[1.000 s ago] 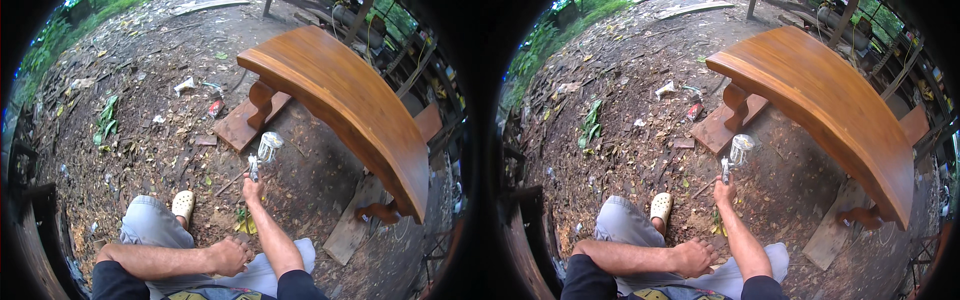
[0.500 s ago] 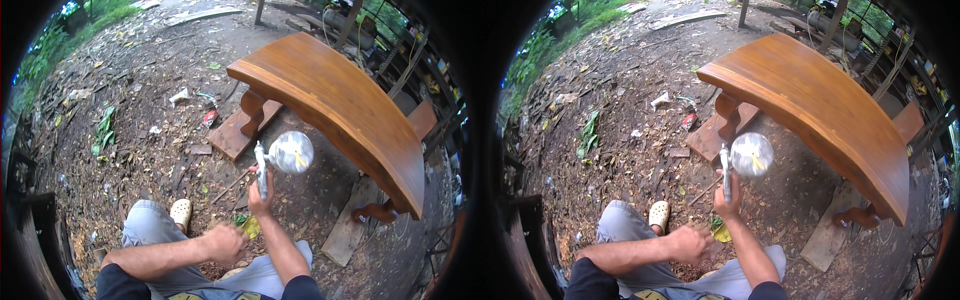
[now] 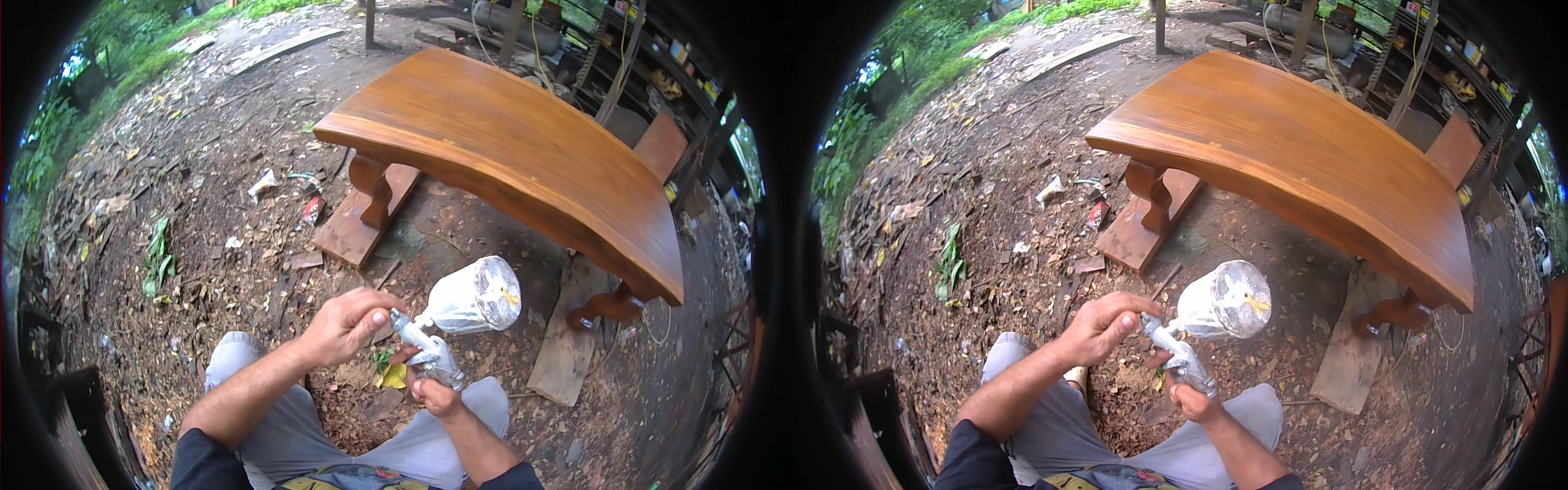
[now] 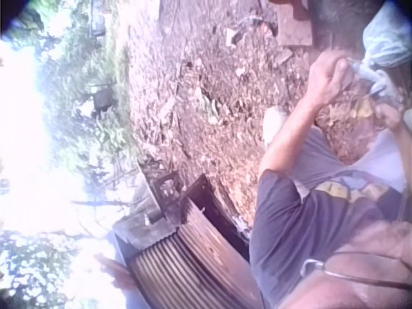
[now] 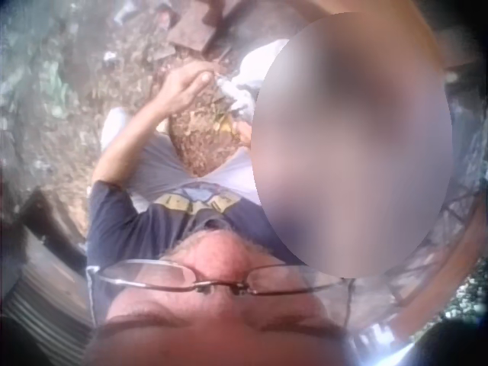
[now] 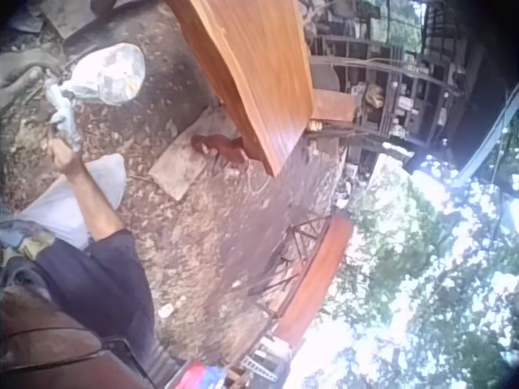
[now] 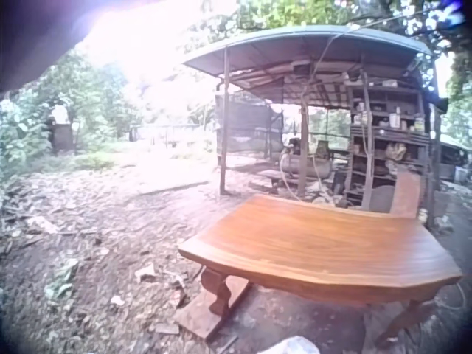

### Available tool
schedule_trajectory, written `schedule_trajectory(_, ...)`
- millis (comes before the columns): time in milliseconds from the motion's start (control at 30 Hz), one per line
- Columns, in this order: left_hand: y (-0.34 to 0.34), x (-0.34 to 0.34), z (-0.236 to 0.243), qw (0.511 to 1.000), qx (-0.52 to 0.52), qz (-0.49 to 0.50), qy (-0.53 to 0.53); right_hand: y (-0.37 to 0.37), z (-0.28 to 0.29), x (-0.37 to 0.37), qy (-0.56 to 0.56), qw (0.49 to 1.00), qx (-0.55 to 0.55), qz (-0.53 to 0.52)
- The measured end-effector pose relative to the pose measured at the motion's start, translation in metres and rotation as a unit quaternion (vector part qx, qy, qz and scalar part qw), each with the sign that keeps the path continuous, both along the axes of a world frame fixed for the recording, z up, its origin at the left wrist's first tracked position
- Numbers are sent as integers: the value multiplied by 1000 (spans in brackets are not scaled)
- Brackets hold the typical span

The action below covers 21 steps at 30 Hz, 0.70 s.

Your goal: The person prepares a spray gun and applies a clear finish to a wooden table. They walk around the table, spraying the top surface and legs from multiple angles to ensure even coverage.

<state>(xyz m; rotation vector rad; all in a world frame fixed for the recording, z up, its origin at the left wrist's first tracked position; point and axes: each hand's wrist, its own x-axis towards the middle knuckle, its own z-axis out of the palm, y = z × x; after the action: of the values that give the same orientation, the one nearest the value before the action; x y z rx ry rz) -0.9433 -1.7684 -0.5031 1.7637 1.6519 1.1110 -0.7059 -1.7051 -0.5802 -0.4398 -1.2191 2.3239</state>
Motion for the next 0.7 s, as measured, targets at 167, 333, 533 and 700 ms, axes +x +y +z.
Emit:
schedule_trajectory(167, 3, 17, -9, 999, 2, -31, -18, -7, 5, 18, 11, 1000, -21, 3)
schedule_trajectory(333, 3, 26, 3, 990, -136, -4, -30, -15, -9, 19, -56, 973, 214, -71)
schedule_trajectory(533, 0, 21, 1, 964, -233, 35, -121, -12, -4, 10, -60, 886, 442, -128)
schedule_trajectory(700, 8, 10, 3, 944, -301, 51, -126, -11, -24, 3, -52, 884, 445, -130)
